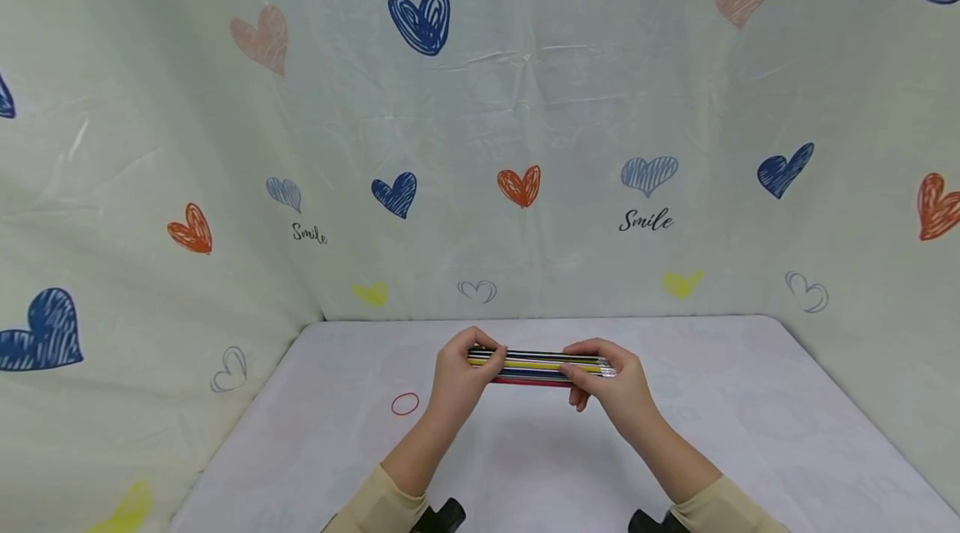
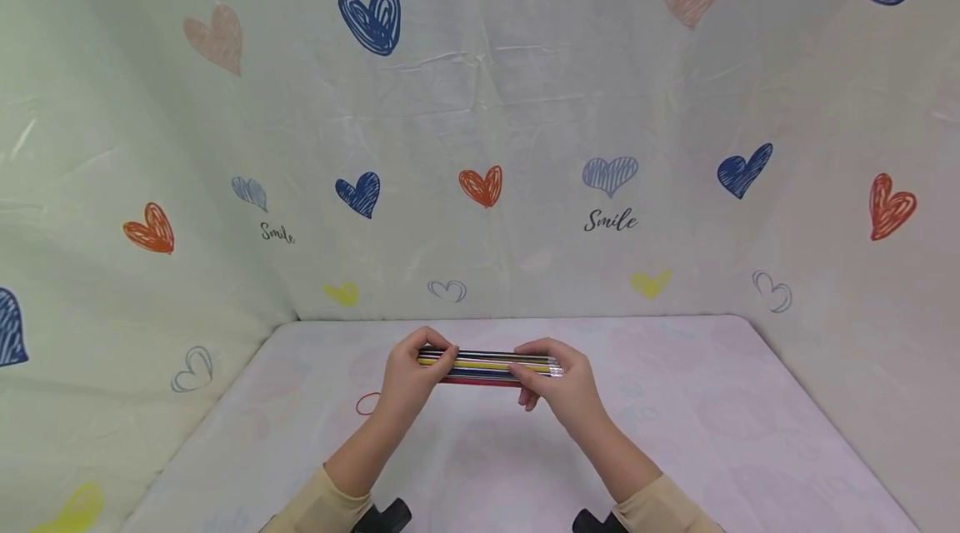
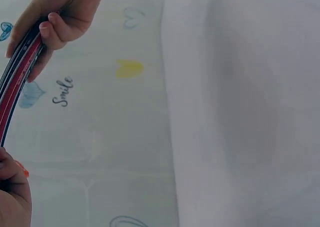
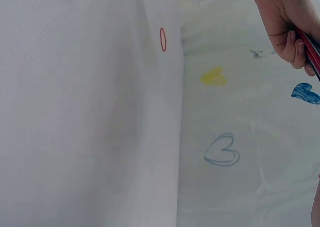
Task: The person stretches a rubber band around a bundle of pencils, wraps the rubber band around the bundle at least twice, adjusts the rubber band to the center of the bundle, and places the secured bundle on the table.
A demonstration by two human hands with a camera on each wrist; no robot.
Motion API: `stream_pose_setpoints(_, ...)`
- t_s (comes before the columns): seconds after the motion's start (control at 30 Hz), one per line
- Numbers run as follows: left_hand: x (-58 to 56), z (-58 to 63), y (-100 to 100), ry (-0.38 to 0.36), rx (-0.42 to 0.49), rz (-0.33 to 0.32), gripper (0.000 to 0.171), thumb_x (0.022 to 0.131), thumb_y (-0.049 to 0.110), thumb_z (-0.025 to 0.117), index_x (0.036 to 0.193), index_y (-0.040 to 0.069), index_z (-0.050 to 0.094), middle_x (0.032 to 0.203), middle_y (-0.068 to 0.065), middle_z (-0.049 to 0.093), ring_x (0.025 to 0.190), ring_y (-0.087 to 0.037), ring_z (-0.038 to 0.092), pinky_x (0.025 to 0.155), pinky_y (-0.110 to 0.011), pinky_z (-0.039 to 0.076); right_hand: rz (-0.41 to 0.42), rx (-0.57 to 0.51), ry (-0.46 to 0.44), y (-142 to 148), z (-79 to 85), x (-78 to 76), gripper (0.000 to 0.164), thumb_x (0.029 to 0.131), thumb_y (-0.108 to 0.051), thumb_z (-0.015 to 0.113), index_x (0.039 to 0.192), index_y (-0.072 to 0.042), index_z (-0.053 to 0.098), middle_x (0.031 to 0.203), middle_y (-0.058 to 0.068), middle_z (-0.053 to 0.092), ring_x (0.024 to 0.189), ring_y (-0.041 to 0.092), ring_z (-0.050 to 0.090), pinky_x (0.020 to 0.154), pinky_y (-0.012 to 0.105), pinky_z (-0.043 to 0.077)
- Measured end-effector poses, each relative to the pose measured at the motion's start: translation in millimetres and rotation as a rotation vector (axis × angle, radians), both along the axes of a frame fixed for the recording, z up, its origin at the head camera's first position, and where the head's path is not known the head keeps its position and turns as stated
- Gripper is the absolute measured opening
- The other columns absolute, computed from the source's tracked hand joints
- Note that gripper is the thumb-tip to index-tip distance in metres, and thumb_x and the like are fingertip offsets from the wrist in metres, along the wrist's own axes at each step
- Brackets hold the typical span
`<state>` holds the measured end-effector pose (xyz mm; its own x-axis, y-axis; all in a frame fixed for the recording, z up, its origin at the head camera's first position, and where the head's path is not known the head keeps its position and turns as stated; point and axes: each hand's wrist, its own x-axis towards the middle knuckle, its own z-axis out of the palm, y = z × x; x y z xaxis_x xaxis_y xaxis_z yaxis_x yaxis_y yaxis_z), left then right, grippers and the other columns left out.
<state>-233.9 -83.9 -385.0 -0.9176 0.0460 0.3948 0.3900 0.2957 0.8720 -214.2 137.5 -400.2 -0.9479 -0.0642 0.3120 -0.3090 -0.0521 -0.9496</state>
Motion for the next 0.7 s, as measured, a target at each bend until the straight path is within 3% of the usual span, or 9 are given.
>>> stream_pose_setpoints(0.13, -0.2, -1.8, -5.4, -0.012, -0.025, -0.081, 0.011, 0.086, 0.013, 0.075, 0.088, 0.01, 0.064, 0.089, -0.004, 0.061, 0.065, -0.015, 0.059, 0.054, -0.022, 0.051, -0.046, -0.031, -0.054, -0.4, -3.4, 0.2, 0.029, 0.079, -0.003, 0.08, 0.103, 0.007, 0.068, 0.081, 0.021, 0.066, 0.048, 0.022, 0.059, 0.049, 0.032, 0.053)
stream_pose_setpoints(0.27, -0.6, -3.0, -11.0, -0.055, -0.046, -0.139, 0.012, 0.086, 0.014, 0.075, 0.092, 0.01, 0.065, 0.087, -0.005, 0.06, 0.057, -0.013, 0.056, 0.049, -0.021, 0.046, -0.067, -0.044, -0.044, -0.4, -8.2, 0.6, 0.028, 0.077, -0.002, 0.081, 0.101, 0.005, 0.07, 0.086, 0.021, 0.066, 0.049, 0.022, 0.058, 0.049, 0.031, 0.053)
stream_pose_setpoints(0.7, 0.9, -0.1, -36.0, -0.045, -0.155, -0.261, 0.035, 0.08, 0.014, 0.082, 0.111, 0.013, 0.065, 0.111, -0.004, 0.059, 0.092, -0.017, 0.059, 0.078, -0.029, 0.053, -0.082, -0.032, -0.086, -0.1, -9.0, 2.3, 0.032, 0.075, -0.003, 0.082, 0.102, 0.007, 0.07, 0.083, 0.019, 0.067, 0.049, 0.021, 0.058, 0.05, 0.031, 0.053)
